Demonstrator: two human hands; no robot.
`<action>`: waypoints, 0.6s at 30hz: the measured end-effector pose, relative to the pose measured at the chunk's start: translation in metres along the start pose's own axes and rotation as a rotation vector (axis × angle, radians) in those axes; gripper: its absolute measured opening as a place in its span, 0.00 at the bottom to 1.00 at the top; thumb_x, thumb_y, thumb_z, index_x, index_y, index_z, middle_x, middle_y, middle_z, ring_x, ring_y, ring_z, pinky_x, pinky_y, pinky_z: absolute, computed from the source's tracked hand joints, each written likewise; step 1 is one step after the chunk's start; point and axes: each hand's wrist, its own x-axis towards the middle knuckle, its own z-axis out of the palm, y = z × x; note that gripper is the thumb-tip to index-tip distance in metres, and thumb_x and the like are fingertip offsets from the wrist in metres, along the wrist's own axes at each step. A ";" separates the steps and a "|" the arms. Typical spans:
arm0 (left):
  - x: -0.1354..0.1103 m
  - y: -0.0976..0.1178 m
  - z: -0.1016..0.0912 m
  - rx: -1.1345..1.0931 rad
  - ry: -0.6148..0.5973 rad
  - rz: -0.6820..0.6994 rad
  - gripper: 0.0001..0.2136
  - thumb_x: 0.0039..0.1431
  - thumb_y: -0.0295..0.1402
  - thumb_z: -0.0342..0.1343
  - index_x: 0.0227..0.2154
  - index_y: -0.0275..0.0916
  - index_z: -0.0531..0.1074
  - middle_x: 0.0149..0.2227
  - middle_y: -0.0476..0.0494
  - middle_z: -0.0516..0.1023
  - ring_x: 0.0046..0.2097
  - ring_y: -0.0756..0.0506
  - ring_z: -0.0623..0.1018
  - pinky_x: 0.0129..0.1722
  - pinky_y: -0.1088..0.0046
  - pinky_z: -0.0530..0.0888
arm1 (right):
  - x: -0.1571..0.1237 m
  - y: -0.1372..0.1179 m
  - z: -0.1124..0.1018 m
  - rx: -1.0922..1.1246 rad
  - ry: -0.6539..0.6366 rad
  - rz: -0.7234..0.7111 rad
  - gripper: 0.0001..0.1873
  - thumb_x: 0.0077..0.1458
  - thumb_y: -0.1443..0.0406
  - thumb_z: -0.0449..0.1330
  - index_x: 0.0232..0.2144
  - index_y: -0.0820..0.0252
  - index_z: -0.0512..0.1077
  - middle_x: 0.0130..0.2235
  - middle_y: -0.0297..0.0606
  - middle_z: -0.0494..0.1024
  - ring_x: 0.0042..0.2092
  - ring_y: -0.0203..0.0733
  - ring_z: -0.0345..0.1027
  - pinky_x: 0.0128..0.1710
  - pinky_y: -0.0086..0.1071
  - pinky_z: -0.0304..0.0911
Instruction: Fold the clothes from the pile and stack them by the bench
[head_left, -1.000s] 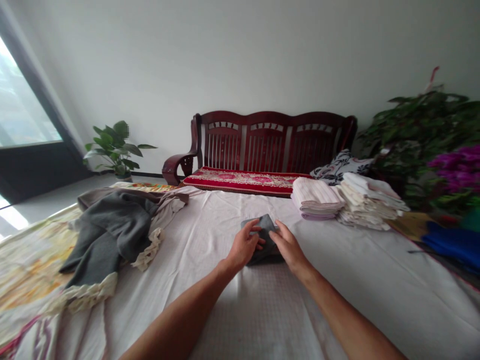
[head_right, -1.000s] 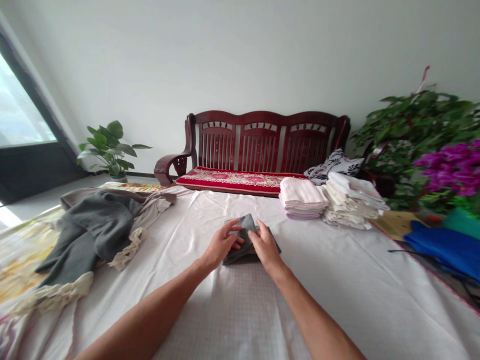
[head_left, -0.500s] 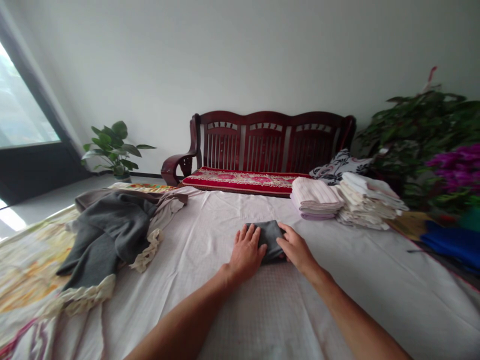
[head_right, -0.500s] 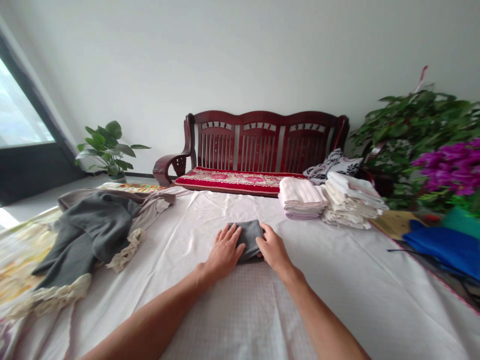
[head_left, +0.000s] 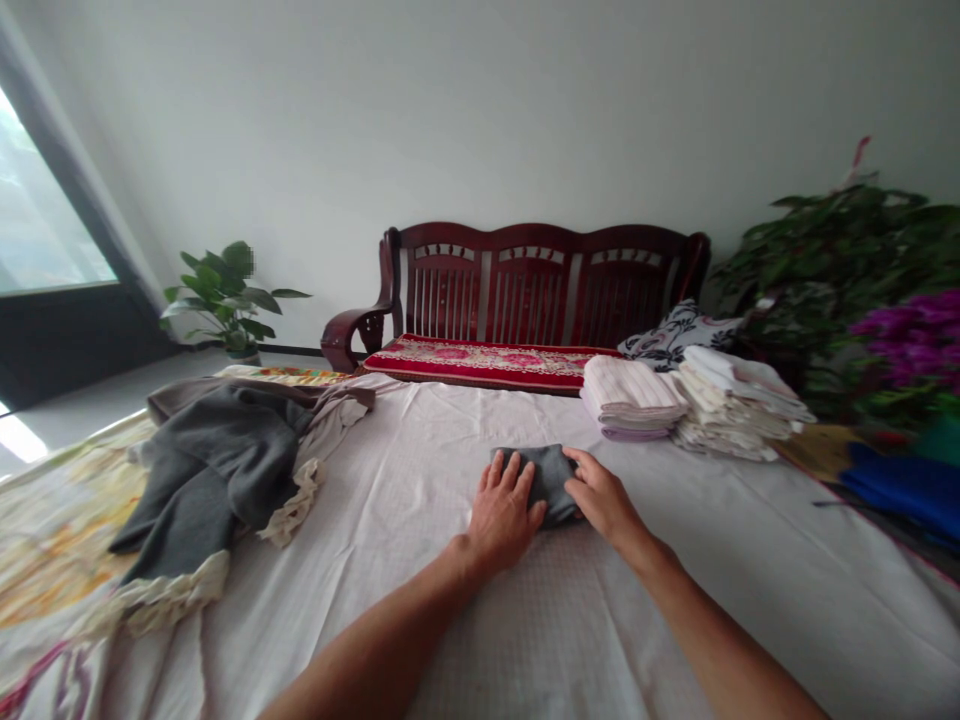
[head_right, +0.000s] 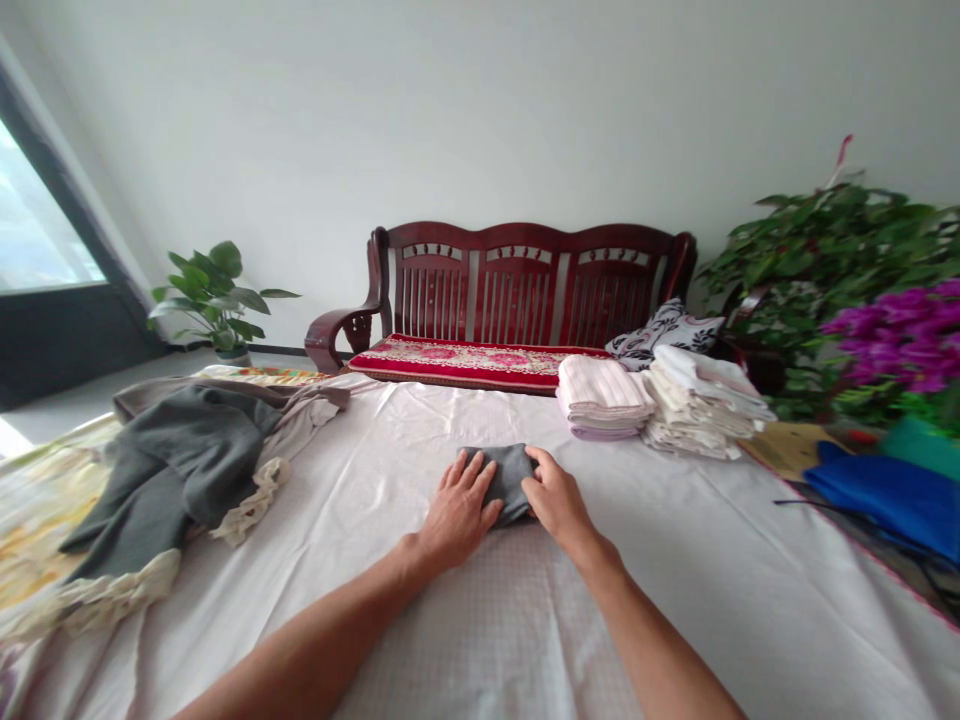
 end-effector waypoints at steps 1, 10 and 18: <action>0.000 0.001 0.001 0.006 -0.002 0.005 0.28 0.65 0.41 0.50 0.66 0.36 0.60 0.69 0.36 0.58 0.71 0.31 0.51 0.68 0.51 0.55 | -0.001 -0.002 -0.002 -0.099 -0.003 0.005 0.30 0.49 0.67 0.53 0.55 0.60 0.71 0.26 0.31 0.76 0.29 0.42 0.70 0.32 0.34 0.66; 0.003 0.004 0.008 0.028 -0.001 -0.001 0.28 0.63 0.40 0.51 0.65 0.38 0.62 0.69 0.38 0.58 0.70 0.31 0.53 0.67 0.47 0.55 | -0.008 -0.012 0.010 -0.581 0.108 -0.450 0.26 0.64 0.63 0.44 0.60 0.63 0.67 0.59 0.49 0.73 0.61 0.52 0.63 0.61 0.47 0.57; 0.003 0.003 0.008 0.022 -0.031 0.018 0.28 0.65 0.41 0.50 0.66 0.37 0.60 0.69 0.36 0.57 0.70 0.32 0.53 0.67 0.47 0.54 | -0.013 0.011 0.017 -0.727 -0.100 -0.431 0.30 0.67 0.55 0.41 0.65 0.59 0.62 0.68 0.44 0.61 0.69 0.53 0.51 0.65 0.56 0.49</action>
